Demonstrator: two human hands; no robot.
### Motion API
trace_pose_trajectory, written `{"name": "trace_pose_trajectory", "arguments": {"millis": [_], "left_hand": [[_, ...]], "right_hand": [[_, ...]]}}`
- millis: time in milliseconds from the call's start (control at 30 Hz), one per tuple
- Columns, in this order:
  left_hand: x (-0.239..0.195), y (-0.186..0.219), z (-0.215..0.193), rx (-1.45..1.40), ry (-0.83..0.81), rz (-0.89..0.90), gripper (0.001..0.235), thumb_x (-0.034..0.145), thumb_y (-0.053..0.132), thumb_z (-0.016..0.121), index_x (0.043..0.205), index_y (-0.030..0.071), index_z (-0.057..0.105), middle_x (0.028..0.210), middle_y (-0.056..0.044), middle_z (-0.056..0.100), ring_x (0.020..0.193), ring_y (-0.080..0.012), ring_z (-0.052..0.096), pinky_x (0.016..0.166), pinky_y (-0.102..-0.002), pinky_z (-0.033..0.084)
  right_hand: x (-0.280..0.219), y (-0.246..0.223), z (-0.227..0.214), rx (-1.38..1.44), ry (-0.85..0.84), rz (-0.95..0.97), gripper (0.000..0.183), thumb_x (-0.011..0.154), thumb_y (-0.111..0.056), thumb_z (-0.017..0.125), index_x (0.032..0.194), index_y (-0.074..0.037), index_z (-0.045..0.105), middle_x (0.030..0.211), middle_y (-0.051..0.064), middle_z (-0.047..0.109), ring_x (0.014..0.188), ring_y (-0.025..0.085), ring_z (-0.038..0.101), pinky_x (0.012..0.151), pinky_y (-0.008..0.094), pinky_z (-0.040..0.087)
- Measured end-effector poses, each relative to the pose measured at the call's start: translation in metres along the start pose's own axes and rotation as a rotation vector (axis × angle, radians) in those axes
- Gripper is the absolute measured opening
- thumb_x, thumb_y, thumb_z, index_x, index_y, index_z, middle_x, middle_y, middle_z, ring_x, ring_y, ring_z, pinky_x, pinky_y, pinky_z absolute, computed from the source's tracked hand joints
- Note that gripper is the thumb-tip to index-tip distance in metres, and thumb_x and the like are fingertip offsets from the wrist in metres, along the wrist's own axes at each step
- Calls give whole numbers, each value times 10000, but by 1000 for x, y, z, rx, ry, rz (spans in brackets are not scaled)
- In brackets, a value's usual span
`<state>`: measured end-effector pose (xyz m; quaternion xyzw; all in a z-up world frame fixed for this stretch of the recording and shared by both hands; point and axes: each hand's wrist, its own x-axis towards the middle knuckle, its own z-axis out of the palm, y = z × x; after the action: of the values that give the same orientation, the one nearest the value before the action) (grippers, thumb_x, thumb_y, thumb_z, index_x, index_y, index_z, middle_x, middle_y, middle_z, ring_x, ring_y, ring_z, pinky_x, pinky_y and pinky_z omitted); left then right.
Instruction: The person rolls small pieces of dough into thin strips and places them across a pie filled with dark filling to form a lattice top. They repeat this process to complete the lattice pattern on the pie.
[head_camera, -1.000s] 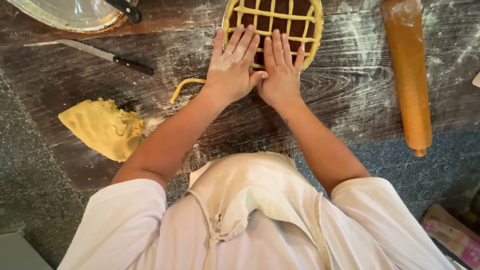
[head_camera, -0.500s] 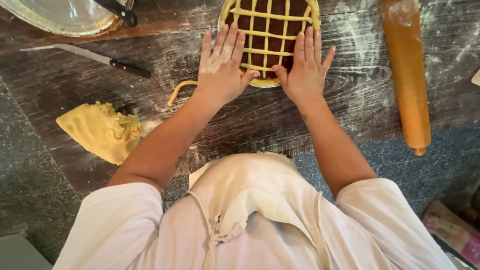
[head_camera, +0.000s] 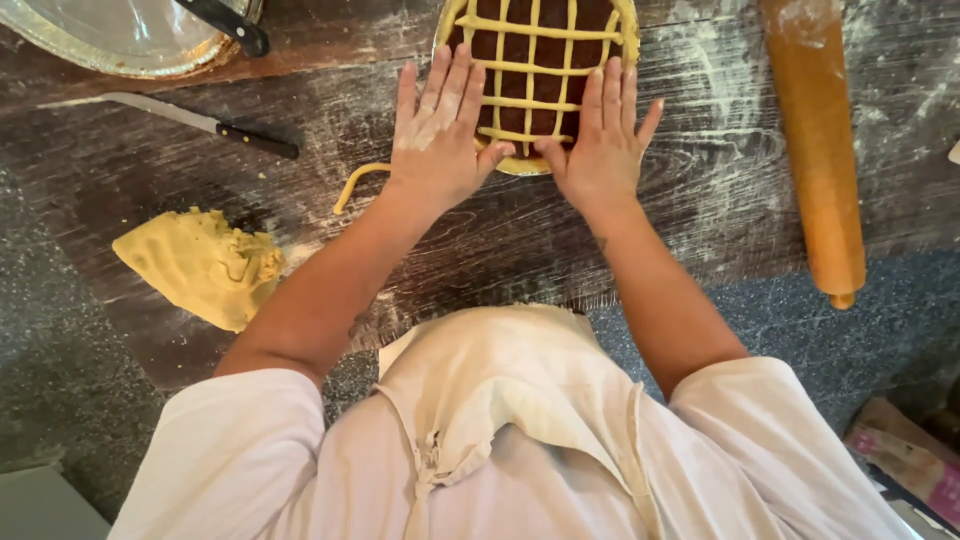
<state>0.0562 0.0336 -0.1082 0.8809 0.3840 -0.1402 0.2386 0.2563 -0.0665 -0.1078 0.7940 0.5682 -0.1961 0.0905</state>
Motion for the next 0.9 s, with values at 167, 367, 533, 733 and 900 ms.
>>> {"name": "trace_pose_trajectory", "arguments": {"millis": [167,367,533,733,900], "left_hand": [[2,-1,14,0,31,65,915,1024,718,293,1670,96,115,1729,-86,-5,1588,-262,-50,1262,-539,-100],[9,-11,21,-11,341,136,910,1055,782,238,1695,136,214,1718,-110,84,1596,-326,59,1291,-617,56],[22,-9,-16,28,75,84,875,1159,685,436,1696,118,41,1729,-106,-38,1603,-309,-44,1296,-585,-34],[29,-17,-4,10,128,83,937,1039,753,263,1694,113,63,1733,-88,-28,1593,-301,-59,1274,-606,-58],[41,-28,13,26,308,126,881,1106,689,449,1686,110,125,1730,-120,51,1599,-326,28,1259,-647,12]], "right_hand": [[4,-2,19,1,108,-159,984,1027,-775,335,1668,-42,194,1722,159,120,1595,366,87,1236,671,23],[25,-8,22,5,399,-241,927,1069,-854,254,1726,-240,32,1772,113,-29,1678,360,34,1351,644,61],[47,-33,3,-180,64,-135,869,1254,-738,482,1735,-195,3,1728,117,-115,1621,343,-76,1321,610,10],[58,-27,14,-142,158,-145,892,1139,-801,298,1723,-202,-11,1749,128,-95,1640,353,-67,1328,618,-6],[58,-44,-18,-82,158,-290,777,1091,-247,639,1710,-136,183,1695,175,-43,1570,387,-37,1231,694,28]]}}
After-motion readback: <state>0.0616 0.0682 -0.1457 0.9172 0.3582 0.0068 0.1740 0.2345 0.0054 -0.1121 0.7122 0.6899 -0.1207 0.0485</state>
